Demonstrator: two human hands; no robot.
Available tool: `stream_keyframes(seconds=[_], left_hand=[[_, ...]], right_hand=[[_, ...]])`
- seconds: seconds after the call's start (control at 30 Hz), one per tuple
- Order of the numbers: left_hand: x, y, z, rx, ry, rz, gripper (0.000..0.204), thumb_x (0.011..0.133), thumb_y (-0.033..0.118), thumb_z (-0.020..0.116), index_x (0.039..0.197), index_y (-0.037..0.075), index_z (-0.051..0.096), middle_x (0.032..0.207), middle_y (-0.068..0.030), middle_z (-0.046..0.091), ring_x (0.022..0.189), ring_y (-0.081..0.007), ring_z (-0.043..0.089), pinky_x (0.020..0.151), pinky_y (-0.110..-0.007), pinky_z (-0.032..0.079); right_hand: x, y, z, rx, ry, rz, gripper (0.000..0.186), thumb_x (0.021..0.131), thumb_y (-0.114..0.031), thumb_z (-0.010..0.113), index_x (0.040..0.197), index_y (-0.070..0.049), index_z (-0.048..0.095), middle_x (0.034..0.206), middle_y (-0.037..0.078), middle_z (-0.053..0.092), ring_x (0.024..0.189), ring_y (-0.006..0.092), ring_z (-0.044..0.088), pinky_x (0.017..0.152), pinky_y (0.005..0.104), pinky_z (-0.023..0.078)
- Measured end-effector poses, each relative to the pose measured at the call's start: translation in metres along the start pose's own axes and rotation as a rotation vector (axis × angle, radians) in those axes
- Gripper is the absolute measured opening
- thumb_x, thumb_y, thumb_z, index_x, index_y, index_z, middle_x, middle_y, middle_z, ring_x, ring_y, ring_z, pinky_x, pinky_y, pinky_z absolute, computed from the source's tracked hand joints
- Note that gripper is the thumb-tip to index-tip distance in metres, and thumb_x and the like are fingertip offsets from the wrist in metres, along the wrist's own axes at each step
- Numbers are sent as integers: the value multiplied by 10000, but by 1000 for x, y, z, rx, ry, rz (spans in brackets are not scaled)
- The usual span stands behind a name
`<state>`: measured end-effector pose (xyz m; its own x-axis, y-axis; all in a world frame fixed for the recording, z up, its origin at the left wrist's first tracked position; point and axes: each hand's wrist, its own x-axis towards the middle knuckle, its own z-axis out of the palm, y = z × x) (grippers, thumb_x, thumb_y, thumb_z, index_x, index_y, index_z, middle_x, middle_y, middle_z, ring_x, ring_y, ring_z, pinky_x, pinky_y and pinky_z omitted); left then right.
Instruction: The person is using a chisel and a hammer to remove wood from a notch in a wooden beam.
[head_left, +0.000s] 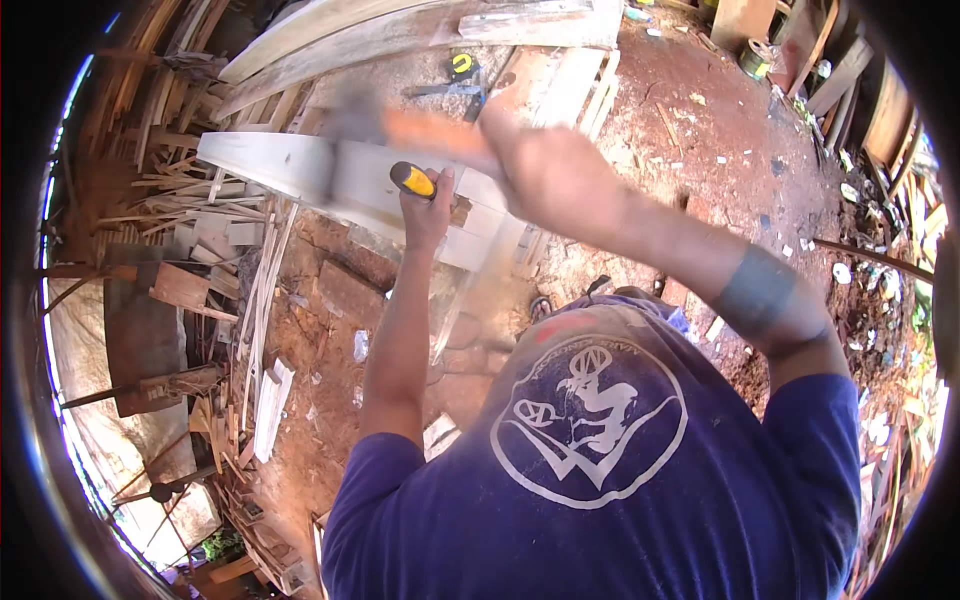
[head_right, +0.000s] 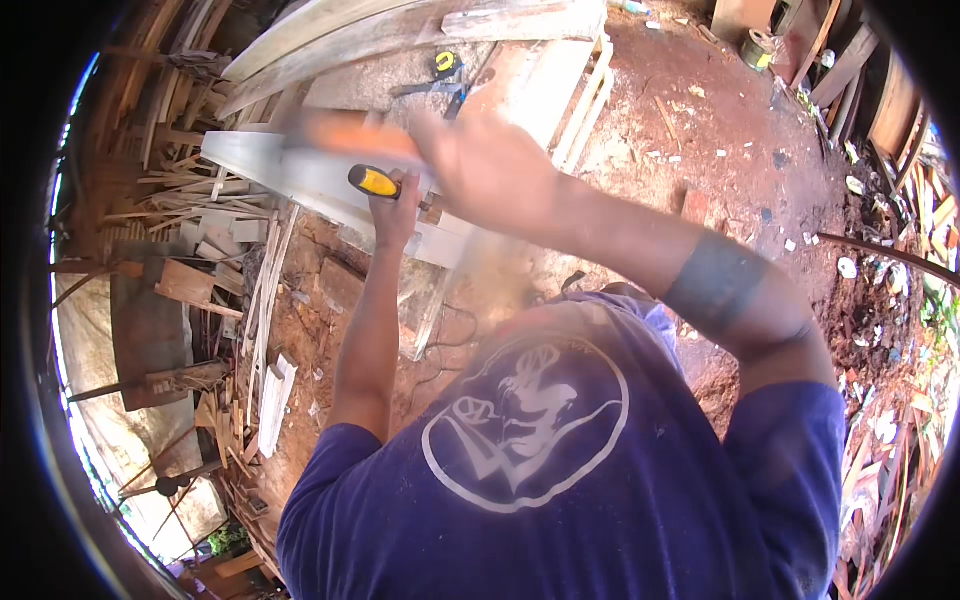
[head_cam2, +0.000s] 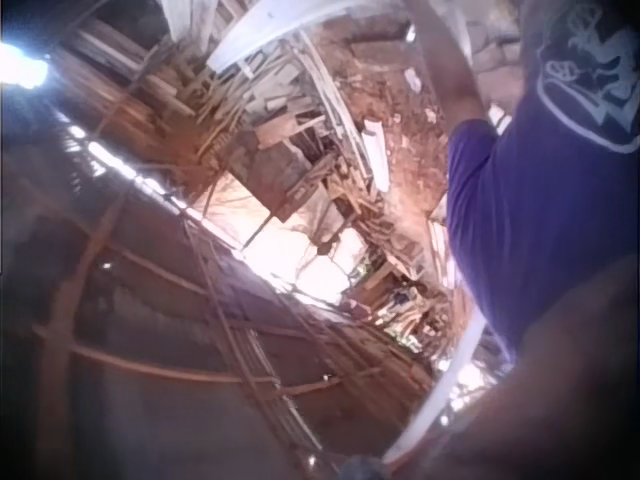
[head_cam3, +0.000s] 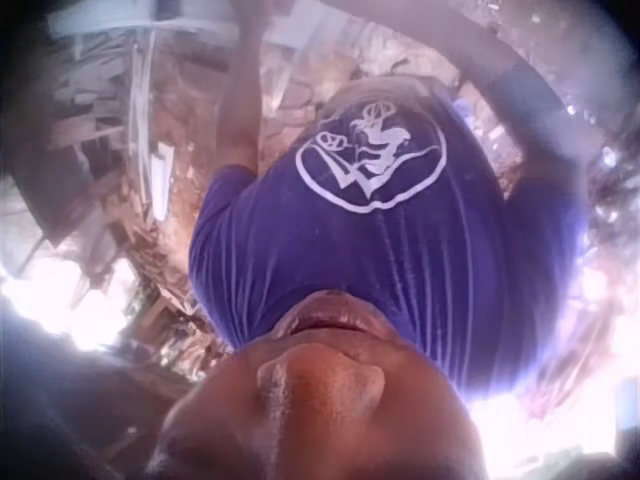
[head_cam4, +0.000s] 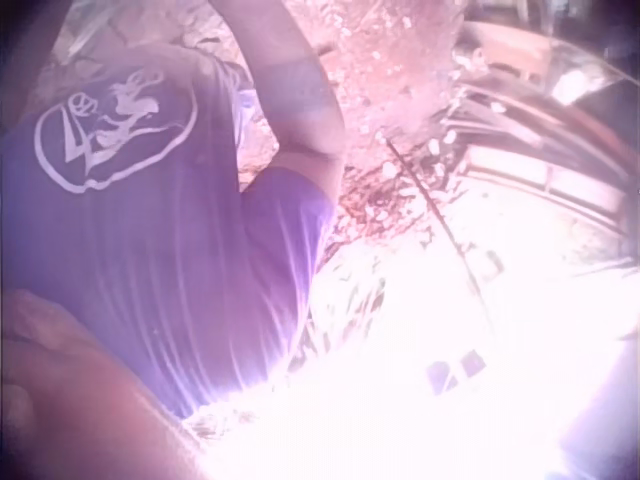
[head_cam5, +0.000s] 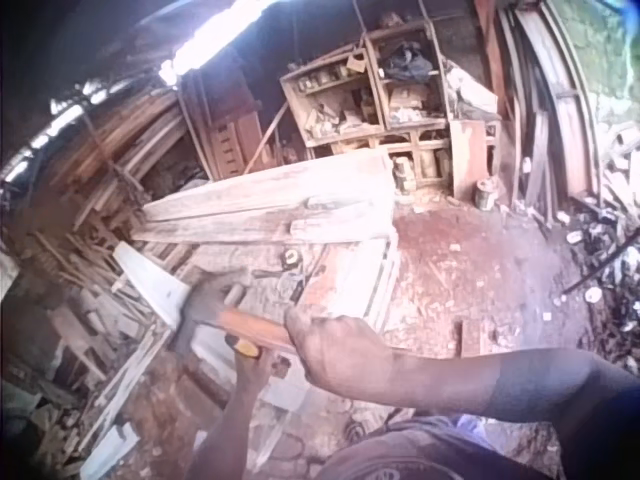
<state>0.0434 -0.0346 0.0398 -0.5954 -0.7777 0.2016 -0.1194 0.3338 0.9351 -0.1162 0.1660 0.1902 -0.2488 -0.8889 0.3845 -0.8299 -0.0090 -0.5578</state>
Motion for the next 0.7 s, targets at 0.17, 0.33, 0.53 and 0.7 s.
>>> stream_keyframes(seconds=[0.17, 0.33, 0.53, 0.7], left_hand=[[-6, -18, -11, -3, -72, 22, 392, 973, 170, 671, 642, 87, 478, 582, 34, 494, 537, -64, 445, 509, -280, 375], [0, -13, -6, -9, -95, 45, 383, 970, 178, 685, 659, 82, 483, 597, 40, 495, 540, -61, 438, 505, -283, 371], [6, -16, -20, 13, -20, 2, 287, 959, 187, 701, 737, 58, 571, 636, 29, 558, 592, -52, 515, 536, -277, 424], [-4, 2, -21, -62, -117, -15, 249, 881, 215, 777, 993, 19, 670, 777, -17, 665, 654, -88, 593, 621, -273, 497]], right_hand=[[17, 2, -30, -76, -48, -38, 194, 876, -56, 570, 1050, 28, 547, 726, 261, 669, 725, 429, 707, 658, 498, 575], [20, -38, -56, 300, 390, -44, 359, 833, -53, 614, 1168, 53, 540, 800, 265, 684, 795, 420, 717, 627, 510, 582], [-15, 32, 17, -60, -206, 208, 204, 836, -4, 570, 1036, 35, 553, 771, 268, 678, 738, 436, 695, 711, 516, 567], [-48, 50, -22, 161, 79, 474, 184, 845, -63, 626, 1007, 21, 603, 715, 177, 626, 658, 306, 643, 625, 450, 487]])
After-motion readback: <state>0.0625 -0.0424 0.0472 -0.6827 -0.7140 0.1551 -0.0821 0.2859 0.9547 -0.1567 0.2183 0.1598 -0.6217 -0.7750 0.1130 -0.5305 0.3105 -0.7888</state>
